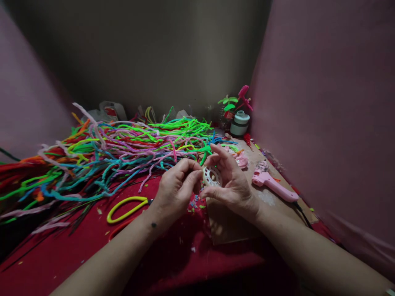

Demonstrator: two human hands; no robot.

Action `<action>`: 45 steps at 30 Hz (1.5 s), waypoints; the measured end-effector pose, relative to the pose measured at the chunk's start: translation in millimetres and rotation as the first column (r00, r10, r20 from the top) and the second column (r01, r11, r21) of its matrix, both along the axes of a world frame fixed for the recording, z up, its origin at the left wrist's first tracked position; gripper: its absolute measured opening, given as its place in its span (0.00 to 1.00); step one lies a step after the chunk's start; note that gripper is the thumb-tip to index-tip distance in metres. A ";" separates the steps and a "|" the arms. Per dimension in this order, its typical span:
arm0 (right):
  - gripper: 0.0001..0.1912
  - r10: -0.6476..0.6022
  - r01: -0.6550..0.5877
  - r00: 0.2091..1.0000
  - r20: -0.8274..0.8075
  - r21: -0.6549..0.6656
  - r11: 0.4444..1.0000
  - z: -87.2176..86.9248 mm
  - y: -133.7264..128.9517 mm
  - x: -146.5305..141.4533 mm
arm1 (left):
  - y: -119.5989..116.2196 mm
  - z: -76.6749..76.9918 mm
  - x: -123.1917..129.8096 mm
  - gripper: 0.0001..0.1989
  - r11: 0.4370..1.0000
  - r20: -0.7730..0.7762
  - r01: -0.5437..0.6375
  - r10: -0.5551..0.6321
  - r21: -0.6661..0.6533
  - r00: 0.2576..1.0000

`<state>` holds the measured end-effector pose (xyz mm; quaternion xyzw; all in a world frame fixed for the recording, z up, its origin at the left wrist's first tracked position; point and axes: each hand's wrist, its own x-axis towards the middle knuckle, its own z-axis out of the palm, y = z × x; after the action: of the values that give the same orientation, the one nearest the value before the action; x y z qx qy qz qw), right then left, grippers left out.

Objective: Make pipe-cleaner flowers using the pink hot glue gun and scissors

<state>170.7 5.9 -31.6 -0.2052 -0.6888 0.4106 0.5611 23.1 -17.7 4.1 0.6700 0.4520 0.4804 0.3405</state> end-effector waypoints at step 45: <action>0.28 -0.310 0.155 0.659 0.686 0.280 0.948 -21.0 -32.6 40.3 | 33.5 -40.5 -8.2 0.06 0.999 -0.764 -0.046 0.017 -0.016 0.644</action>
<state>211.0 -26.8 -52.5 -0.3798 -0.8582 0.1512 0.3104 14.9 15.8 -36.4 0.7962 0.5731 0.1515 0.1213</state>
